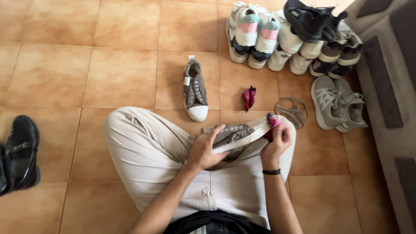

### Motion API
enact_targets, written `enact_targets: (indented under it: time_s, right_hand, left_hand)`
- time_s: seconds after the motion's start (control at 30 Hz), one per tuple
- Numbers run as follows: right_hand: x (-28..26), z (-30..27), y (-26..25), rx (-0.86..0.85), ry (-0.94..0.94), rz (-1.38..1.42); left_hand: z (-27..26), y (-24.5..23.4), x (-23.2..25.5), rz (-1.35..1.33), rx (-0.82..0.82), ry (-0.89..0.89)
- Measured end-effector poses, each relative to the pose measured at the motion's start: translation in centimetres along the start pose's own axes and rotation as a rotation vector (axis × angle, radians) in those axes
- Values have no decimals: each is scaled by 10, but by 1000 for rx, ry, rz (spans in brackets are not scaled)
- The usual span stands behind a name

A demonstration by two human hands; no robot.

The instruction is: The person sits cross-legged on a tiled floor and wipes a grey canvas sneaker with a pink cloth. They rotate the shoe to clean the upper, toe cap, and sides, then place it beside its pair.

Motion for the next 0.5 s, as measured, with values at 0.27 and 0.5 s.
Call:
enact_targets:
  time_s: [0.27, 0.5]
  right_hand:
    - [-48, 28, 93, -250, -246, -85]
    - [-30, -2, 122, -371, -274, -92]
  left_hand:
    - [52, 50, -76, 152, -65, -271]
    - [64, 53, -64, 363, -183, -259]
Point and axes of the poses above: each hand's wrist, its own z-axis towards the middle knuckle, its own y-axis out of the palm, x = y × z, the point moved 1 cm from there along z, towards the middle knuckle, and after that the axes turned 7 degrees about x, right-handed, at the moved point
